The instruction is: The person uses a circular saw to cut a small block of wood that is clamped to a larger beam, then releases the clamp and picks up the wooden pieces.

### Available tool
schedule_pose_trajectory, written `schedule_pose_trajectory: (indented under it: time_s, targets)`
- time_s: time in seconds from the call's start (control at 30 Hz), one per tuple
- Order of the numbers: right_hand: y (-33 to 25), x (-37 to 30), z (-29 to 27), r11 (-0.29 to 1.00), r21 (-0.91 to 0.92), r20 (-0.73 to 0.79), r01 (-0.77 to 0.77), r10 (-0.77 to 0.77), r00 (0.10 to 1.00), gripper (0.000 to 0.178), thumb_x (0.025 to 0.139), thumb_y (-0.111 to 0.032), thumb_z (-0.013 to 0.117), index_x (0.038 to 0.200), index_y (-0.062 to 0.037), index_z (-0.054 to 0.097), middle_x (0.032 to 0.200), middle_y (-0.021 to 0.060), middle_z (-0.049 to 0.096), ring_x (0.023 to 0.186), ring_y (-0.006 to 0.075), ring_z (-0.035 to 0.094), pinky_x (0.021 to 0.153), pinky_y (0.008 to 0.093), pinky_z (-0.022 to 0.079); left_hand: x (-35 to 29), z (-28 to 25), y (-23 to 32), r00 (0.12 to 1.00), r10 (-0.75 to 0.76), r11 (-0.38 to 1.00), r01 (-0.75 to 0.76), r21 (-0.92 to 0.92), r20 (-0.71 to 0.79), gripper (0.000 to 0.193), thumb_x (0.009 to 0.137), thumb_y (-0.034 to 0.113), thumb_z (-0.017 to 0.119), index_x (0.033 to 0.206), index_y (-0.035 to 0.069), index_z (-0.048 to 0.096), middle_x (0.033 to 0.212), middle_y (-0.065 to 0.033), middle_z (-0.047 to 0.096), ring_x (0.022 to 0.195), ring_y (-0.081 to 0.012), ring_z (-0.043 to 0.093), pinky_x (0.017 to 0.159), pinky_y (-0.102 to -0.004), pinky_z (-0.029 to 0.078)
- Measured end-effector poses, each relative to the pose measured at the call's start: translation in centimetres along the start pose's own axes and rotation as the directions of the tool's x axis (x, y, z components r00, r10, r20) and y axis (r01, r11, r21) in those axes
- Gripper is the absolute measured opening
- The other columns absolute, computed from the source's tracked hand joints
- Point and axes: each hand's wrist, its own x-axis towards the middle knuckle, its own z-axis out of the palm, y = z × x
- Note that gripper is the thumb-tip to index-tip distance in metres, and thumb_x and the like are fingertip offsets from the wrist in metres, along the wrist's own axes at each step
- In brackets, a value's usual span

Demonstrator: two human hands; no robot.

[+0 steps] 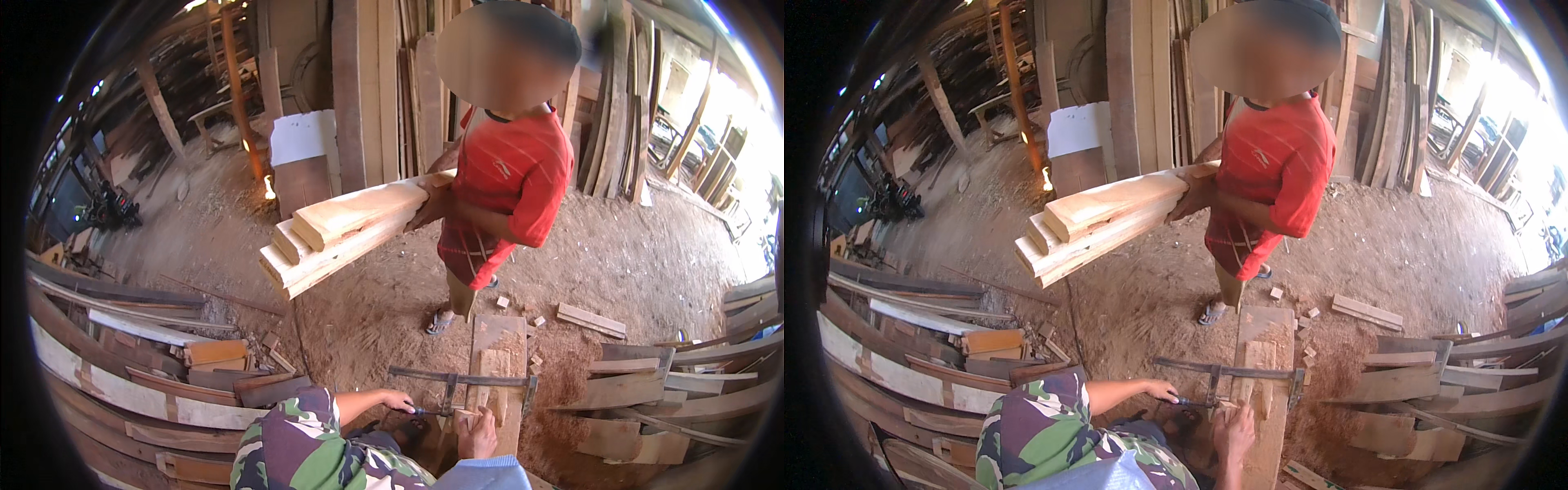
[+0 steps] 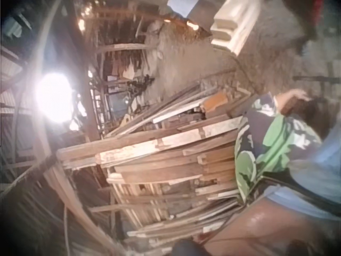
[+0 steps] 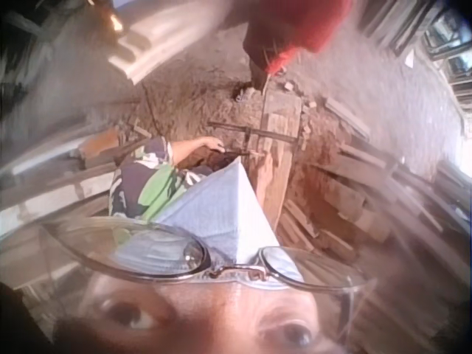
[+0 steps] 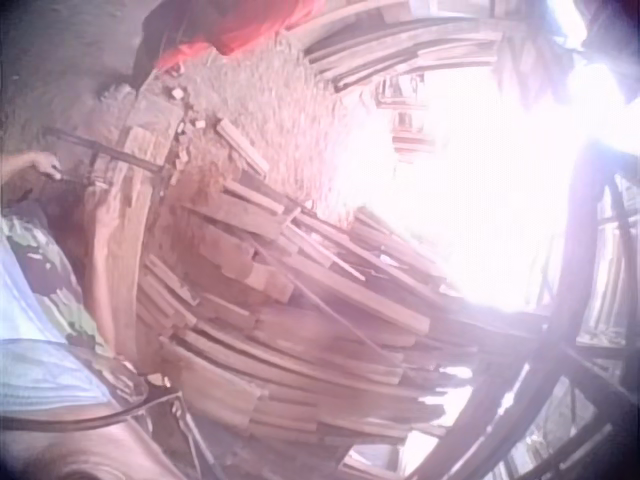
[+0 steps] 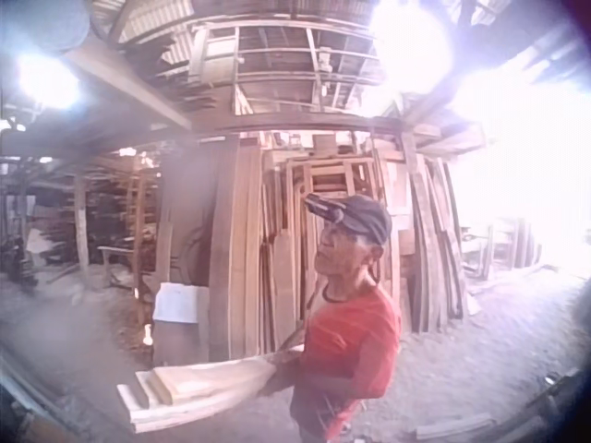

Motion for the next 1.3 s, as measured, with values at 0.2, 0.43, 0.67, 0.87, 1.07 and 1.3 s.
schedule_pose_trajectory:
  time_s: [0.2, 0.43, 0.67, 0.87, 1.07, 1.3]
  targets:
    - [-0.2, 0.4, -0.6, 0.997, -0.034, 0.025, -0.070, 0.071, 0.997, 0.055, 0.089, -0.029, 0.080, 0.136, -0.0104, 0.060, 0.122, 0.0199, 0.067, 0.114, 0.0447, 0.066, 0.094, 0.0551, 0.053, 2.0, 1.7, 4.1, 0.960, 0.216, 0.841, -0.091, 0.534, -0.177, 0.054, 0.084, 0.033, 0.088, 0.118, 0.005, 0.058, 0.109, -0.0203, 0.071, 0.106, -0.0332, 0.068, 0.090, -0.0451, 0.054]
    - [0.1, 0.4, -0.1, 1.000, -0.008, 0.012, -0.025, 0.025, 1.000, 0.054, 0.089, -0.029, 0.080, 0.135, -0.0094, 0.060, 0.120, 0.0198, 0.068, 0.111, 0.0449, 0.067, 0.093, 0.0540, 0.054, 4.8, 1.8, -1.9, 0.999, 0.033, 0.968, -0.022, 0.251, -0.043, 0.065, 0.078, 0.037, 0.086, 0.130, 0.008, 0.061, 0.118, -0.0211, 0.072, 0.106, -0.0383, 0.072, 0.092, -0.0493, 0.057]
    - [1.6, 1.2, 0.0, 1.000, 0.010, 0.011, -0.026, 0.026, 1.000, 0.052, 0.090, -0.022, 0.079, 0.137, -0.0103, 0.060, 0.120, 0.0197, 0.069, 0.108, 0.0449, 0.068, 0.088, 0.0531, 0.055, 8.5, 2.4, 1.7, 0.999, 0.023, 0.986, -0.017, 0.165, -0.032, 0.083, 0.072, 0.033, 0.096, 0.137, 0.006, 0.052, 0.122, -0.0225, 0.073, 0.113, -0.0359, 0.071, 0.093, -0.0503, 0.059]
    - [0.1, 1.2, -0.6, 0.996, -0.064, 0.075, -0.059, 0.064, 0.995, 0.056, 0.095, -0.034, 0.077, 0.139, -0.0055, 0.058, 0.121, 0.0222, 0.067, 0.110, 0.0466, 0.066, 0.088, 0.0559, 0.055, 8.7, 5.0, 0.2, 0.882, 0.212, 0.920, -0.035, 0.390, -0.420, 0.054, 0.067, 0.035, 0.095, 0.098, 0.005, 0.063, 0.089, -0.0180, 0.069, 0.084, -0.0377, 0.069, 0.073, -0.0487, 0.057]
    - [-0.3, 0.5, -1.0, 0.995, -0.032, 0.030, -0.097, 0.098, 0.995, 0.051, 0.096, -0.034, 0.076, 0.138, -0.0105, 0.060, 0.119, 0.0192, 0.067, 0.110, 0.0455, 0.067, 0.087, 0.0551, 0.055, 6.3, 4.0, 3.3, 0.906, 0.123, 0.961, -0.008, 0.275, -0.405, 0.033, 0.081, 0.035, 0.085, 0.090, 0.006, 0.073, 0.091, -0.0186, 0.076, 0.090, -0.0372, 0.075, 0.079, -0.0473, 0.059]
    - [-1.0, 0.4, -1.3, 0.997, -0.019, 0.035, -0.071, 0.072, 0.997, 0.050, 0.096, -0.030, 0.077, 0.138, -0.0092, 0.060, 0.120, 0.0195, 0.068, 0.110, 0.0451, 0.067, 0.088, 0.0539, 0.056, 5.7, 3.0, 3.0, 0.986, 0.050, 0.963, -0.006, 0.268, -0.156, 0.040, 0.097, 0.039, 0.071, 0.114, 0.003, 0.071, 0.113, -0.0243, 0.074, 0.110, -0.0432, 0.070, 0.095, -0.0514, 0.055]
